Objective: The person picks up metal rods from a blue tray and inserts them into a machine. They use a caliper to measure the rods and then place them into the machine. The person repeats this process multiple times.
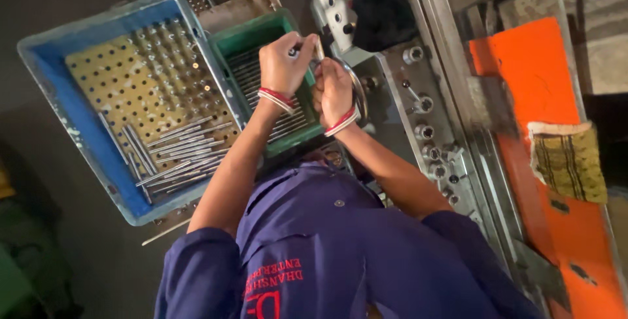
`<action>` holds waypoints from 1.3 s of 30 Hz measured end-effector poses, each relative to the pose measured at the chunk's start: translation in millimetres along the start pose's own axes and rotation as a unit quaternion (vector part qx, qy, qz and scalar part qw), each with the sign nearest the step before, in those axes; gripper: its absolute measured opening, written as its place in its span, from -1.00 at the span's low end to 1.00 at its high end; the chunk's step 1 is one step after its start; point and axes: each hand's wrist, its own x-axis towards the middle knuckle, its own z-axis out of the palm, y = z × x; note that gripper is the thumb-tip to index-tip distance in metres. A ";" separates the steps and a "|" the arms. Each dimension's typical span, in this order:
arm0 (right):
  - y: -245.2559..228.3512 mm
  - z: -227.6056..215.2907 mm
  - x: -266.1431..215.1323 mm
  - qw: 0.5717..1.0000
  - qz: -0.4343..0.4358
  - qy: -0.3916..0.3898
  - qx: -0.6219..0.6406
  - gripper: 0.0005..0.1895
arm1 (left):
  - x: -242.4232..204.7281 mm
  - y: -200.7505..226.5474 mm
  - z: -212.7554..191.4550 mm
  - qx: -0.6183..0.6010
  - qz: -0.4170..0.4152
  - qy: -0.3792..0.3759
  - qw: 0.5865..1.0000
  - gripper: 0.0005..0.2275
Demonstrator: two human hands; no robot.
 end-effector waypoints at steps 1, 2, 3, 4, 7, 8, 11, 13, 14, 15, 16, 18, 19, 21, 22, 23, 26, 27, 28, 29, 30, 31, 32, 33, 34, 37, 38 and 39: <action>4.6 4.9 -0.6 1.000 -0.029 -0.001 -0.003 -0.71 | 2.6 -3.3 -1.4 0.002 0.018 0.007 1.000 -0.74; 6.9 5.1 -1.0 0.999 -0.053 -0.001 -0.008 -0.72 | 2.6 -6.7 -1.0 -0.041 -0.053 -0.004 0.998 -0.74; 8.5 3.8 -0.7 0.997 -0.078 -0.001 -0.013 -0.72 | 1.9 -10.6 -0.3 -0.085 -0.123 -0.015 0.989 -0.74; 8.7 0.9 0.9 0.961 -0.221 -0.009 -0.163 -0.72 | -0.8 -15.3 -1.5 -0.127 -0.193 -0.024 0.973 -0.74; 6.4 -6.4 7.9 0.758 -0.482 -0.053 -0.435 -0.71 | -11.9 -29.5 -9.1 -0.216 -0.211 -0.023 0.953 -0.73; 8.5 -4.7 8.9 0.751 -0.483 -0.054 -0.447 -0.75 | -15.6 -34.6 -10.4 -0.208 -0.207 -0.014 0.956 -0.71; 25.8 7.2 1.1 0.850 -0.339 -0.070 -0.397 -0.77 | -36.1 -54.7 -10.8 -0.181 -0.207 0.052 0.960 -0.66; 34.6 17.1 -9.1 0.872 -0.278 -0.101 -0.389 -0.79 | -46.5 -70.9 -16.4 -0.149 -0.209 0.142 0.956 -0.65; 35.4 21.5 -13.8 0.853 -0.297 -0.124 -0.411 -0.80 | -47.6 -80.4 -23.0 -0.193 -0.256 0.136 0.937 -0.66; 35.2 26.5 -16.0 0.832 -0.316 -0.147 -0.432 -0.81 | -47.4 -90.7 -32.6 -0.236 -0.302 0.130 0.914 -0.66; 34.2 28.7 -19.3 0.789 -0.365 -0.173 -0.463 -0.82 | -51.5 -99.9 -42.9 -0.280 -0.349 0.119 0.886 -0.66; 33.5 32.7 -23.5 0.690 -0.455 -0.224 -0.516 -0.82 | -62.8 -112.7 -65.7 -0.233 -0.303 0.112 0.917 -0.68; 35.3 34.7 -26.1 0.737 -0.387 -0.237 -0.501 -0.84 | -68.7 -113.3 -72.6 -0.209 -0.279 0.107 0.931 -0.69; 46.8 44.6 -26.2 0.813 -0.247 -0.256 -0.461 -0.78 | -78.3 -102.8 -77.7 -0.341 -0.350 0.184 0.853 -0.69; 55.9 51.3 -24.4 0.825 -0.214 -0.290 -0.435 -0.76 | -75.7 -96.2 -80.0 -0.404 -0.377 0.217 0.805 -0.68; 66.3 57.4 -22.1 0.834 -0.180 -0.323 -0.409 -0.74 | -71.8 -89.9 -84.7 -0.413 -0.372 0.232 0.798 -0.70; 84.7 49.7 -13.9 0.766 -0.197 -0.363 -0.493 -0.80 | -70.8 -80.1 -118.5 -0.393 -0.337 0.280 0.808 -0.74; 89.0 42.7 -6.8 0.723 -0.220 -0.364 -0.545 -0.85 | -71.0 -86.3 -142.6 -0.356 -0.306 0.298 0.831 -0.75; 91.3 35.7 7.0 0.700 -0.201 -0.355 -0.586 -0.88 | -72.1 -95.0 -167.7 -0.308 -0.317 0.276 0.853 -0.80; 92.1 28.3 26.2 0.676 -0.181 -0.345 -0.626 -0.86 | -75.2 -104.7 -190.5 -0.258 -0.328 0.254 0.873 -0.83; 95.1 21.9 47.9 0.650 -0.163 -0.334 -0.663 -0.79 | -81.6 -113.3 -210.0 -0.176 -0.272 0.191 0.927 -0.83; 100.0 13.9 70.0 0.654 -0.254 -0.313 -0.640 -0.90 | -92.2 -120.0 -224.4 -0.090 -0.211 0.124 0.965 -0.82; 109.2 7.0 94.9 0.653 -0.342 -0.291 -0.610 -0.91 | -103.0 -126.4 -230.3 -0.002 -0.148 0.055 0.987 -0.79; 120.3 2.0 124.7 0.625 -0.363 -0.276 -0.634 -0.92 | -111.7 -133.2 -228.8 0.105 -0.139 -0.006 0.985 -0.79; 135.7 -1.5 152.3 0.597 -0.383 -0.260 -0.656 -0.91 | -121.2 -138.4 -226.1 0.212 -0.128 -0.067 0.967 -0.79; 187.0 -8.6 221.0 0.546 -0.406 -0.272 -0.681 -0.84 | -140.1 -157.8 -210.4 0.386 -0.124 -0.190 0.894 -0.79; 201.5 -7.7 238.2 0.544 -0.379 -0.279 -0.694 -0.89 | -139.9 -166.8 -203.4 0.421 -0.126 -0.220 0.871 -0.79; 209.6 -6.7 253.6 0.542 -0.353 -0.285 -0.707 -0.90 | -138.5 -176.2 -197.3 0.432 -0.124 -0.224 0.864 -0.81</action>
